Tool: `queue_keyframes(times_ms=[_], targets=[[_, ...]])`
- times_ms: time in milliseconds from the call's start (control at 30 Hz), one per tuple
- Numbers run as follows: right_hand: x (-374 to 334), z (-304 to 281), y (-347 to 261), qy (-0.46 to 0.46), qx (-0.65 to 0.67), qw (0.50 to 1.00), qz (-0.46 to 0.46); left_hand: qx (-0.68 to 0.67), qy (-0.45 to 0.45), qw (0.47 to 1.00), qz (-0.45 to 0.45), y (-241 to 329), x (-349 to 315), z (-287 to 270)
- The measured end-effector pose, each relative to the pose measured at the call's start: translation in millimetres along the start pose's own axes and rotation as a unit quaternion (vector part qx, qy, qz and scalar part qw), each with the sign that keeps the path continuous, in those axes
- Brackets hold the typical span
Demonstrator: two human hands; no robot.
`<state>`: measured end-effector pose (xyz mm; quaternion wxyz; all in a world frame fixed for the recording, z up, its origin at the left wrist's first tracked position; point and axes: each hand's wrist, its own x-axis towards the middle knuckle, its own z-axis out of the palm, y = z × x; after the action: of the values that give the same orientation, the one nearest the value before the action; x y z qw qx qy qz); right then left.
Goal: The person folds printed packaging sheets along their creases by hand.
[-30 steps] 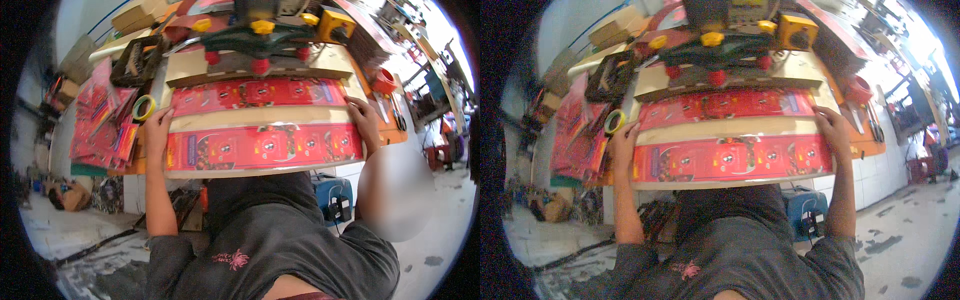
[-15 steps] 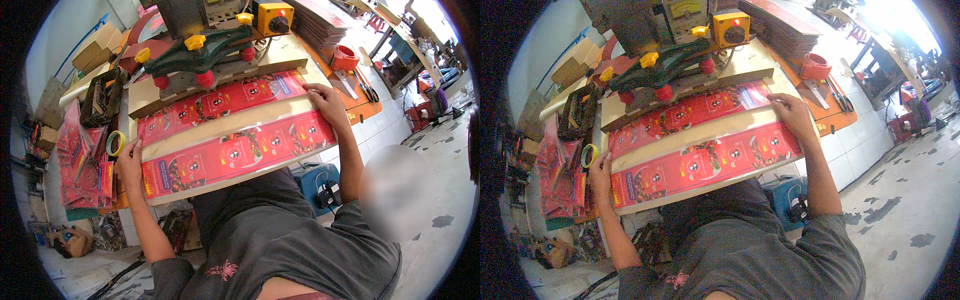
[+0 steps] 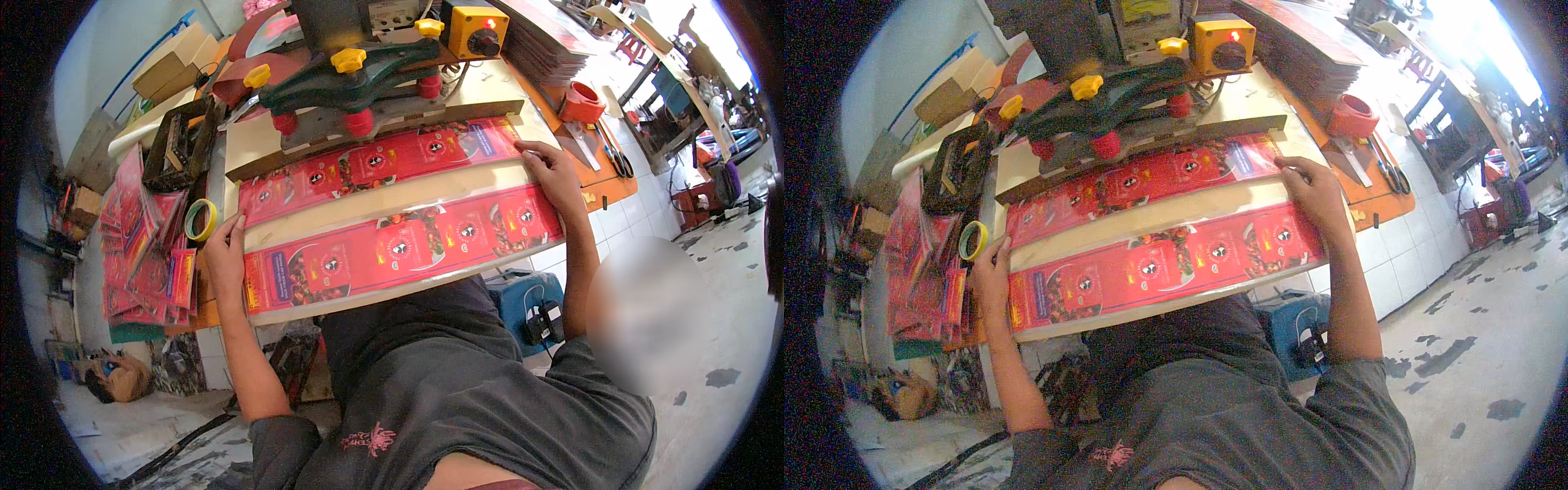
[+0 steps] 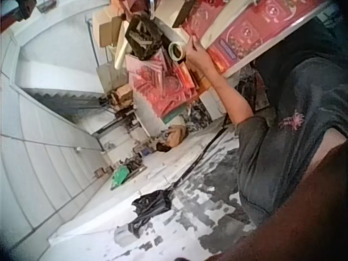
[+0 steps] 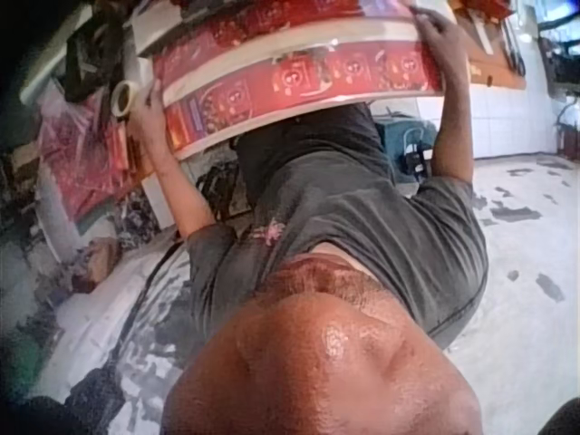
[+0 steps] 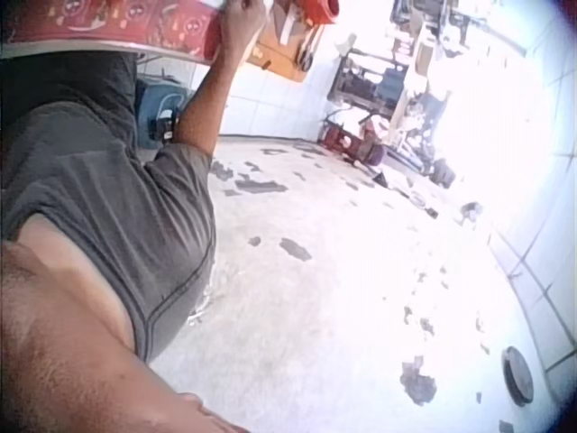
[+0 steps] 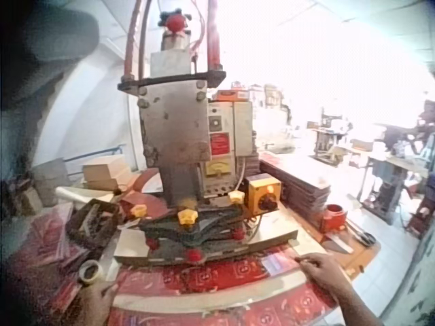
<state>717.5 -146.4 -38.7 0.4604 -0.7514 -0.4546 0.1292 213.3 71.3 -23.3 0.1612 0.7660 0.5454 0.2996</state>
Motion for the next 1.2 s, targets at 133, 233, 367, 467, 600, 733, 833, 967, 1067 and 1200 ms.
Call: queue_keyframes(times_ms=[133, 233, 367, 467, 600, 733, 833, 967, 1067, 1200], targets=[[3, -1, 8, 0.0, 0.007, 1.0, 0.02, -0.01, -0.002, 1.0, 0.006, -1, 1, 1], [2, -2, 7, -0.001, 0.018, 1.0, -0.005, 0.0, -0.008, 1.0, -0.012, 0, 1, 2], [2, -2, 0, -0.004, -0.015, 1.0, 0.014, 0.014, -0.008, 1.0, -0.011, -3, 3, 2], [7, -6, 0, -0.017, -0.006, 0.999, 0.027, 0.019, -0.013, 1.0, 0.0, -19, 10, 1], [17, -10, -4, -0.047, 0.044, 0.996, 0.057, -0.029, -0.064, 0.997, -0.03, -18, 23, -1], [40, -11, 2, -0.076, -0.03, 0.995, 0.052, -0.065, -0.093, 0.993, -0.016, -20, 37, 1], [56, -3, 24, -0.074, -0.109, 0.991, 0.0, -0.069, -0.077, 0.994, 0.023, -29, 48, 12], [61, 6, 30, -0.052, -0.184, 0.981, -0.026, -0.017, -0.064, 0.998, 0.003, -34, 52, 20], [58, 13, 22, -0.017, -0.235, 0.972, -0.012, -0.01, -0.041, 0.999, 0.032, -44, 53, 22], [53, 12, 7, -0.022, -0.245, 0.969, 0.017, -0.019, -0.046, 0.999, 0.022, -39, 51, 21]])
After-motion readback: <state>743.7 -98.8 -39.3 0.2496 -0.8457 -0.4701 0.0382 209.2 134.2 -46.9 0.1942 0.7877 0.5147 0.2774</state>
